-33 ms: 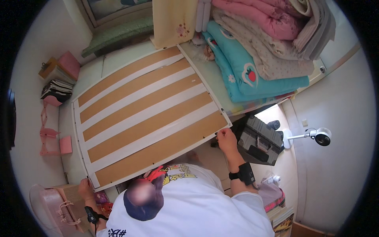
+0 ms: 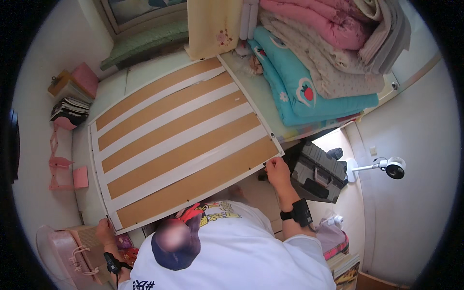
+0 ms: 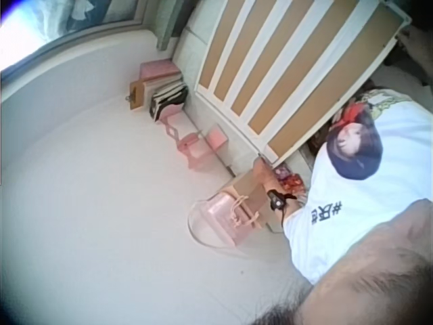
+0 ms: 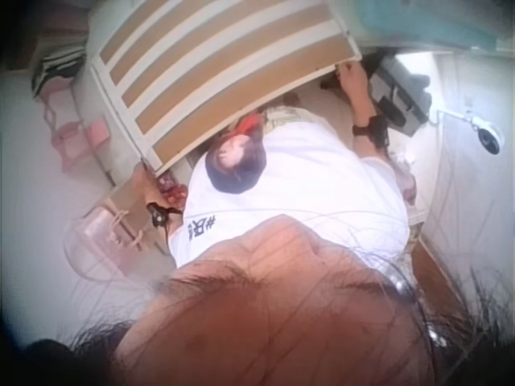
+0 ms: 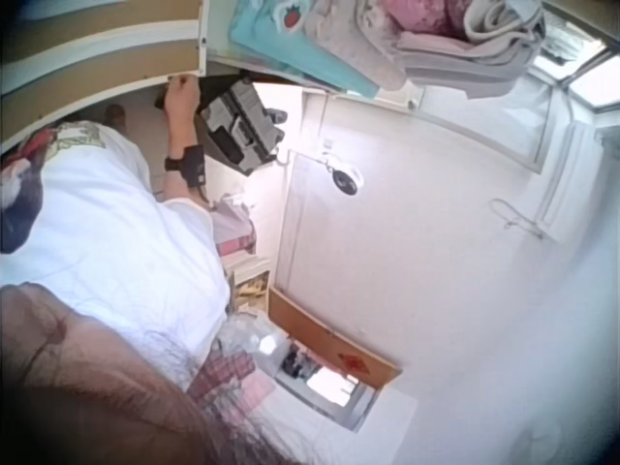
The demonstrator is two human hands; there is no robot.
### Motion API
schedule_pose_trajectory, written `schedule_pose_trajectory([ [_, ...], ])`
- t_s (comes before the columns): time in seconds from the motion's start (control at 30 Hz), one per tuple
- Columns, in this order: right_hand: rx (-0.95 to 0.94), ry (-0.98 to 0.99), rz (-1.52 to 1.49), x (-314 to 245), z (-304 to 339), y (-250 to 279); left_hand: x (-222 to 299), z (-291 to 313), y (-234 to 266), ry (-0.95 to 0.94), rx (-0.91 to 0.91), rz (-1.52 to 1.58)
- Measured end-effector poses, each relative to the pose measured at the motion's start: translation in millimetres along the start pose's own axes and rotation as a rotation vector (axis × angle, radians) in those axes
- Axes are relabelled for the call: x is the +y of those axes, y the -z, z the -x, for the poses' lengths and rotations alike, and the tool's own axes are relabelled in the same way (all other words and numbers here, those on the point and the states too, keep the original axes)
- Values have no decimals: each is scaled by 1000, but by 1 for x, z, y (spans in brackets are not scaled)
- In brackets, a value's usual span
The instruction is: The recorder is applying adhesive strips to a board frame on a desk.
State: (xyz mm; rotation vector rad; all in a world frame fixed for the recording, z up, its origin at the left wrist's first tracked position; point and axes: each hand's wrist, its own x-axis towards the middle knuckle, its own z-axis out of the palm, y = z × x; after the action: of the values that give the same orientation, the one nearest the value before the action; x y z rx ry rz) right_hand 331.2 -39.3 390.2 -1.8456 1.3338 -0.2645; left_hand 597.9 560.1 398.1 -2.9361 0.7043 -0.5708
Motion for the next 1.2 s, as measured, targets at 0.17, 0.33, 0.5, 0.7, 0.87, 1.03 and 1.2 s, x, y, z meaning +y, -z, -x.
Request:
schedule_pose_trajectory([
  [0.17, 21, 131, 86, 17, -8, -2, 4, 2, 3, 60, -58, -32],
  [0.33, -1, 140, 88, 16, -9, -2, 5, 2, 7, 63, -101, 9],
  [0.5, -46, 103, -41, 10, -6, 2, 1, 3, 1, 56, -83, 5],
  [0.7, 43, 235, 224, 6, -11, 7, 0, 4, -1, 88, -79, 25],
  [0.87, 388, 566, 332, -18, -34, 26, 1, 6, -3, 79, -3, 48],
  [1.03, 145, 598, 470, -12, -77, 35, -9, 10, -10, 93, -210, 38],
  [1.2, 58, 656, 624, -28, -83, 41, 2, 7, 3, 104, -177, 74],
])
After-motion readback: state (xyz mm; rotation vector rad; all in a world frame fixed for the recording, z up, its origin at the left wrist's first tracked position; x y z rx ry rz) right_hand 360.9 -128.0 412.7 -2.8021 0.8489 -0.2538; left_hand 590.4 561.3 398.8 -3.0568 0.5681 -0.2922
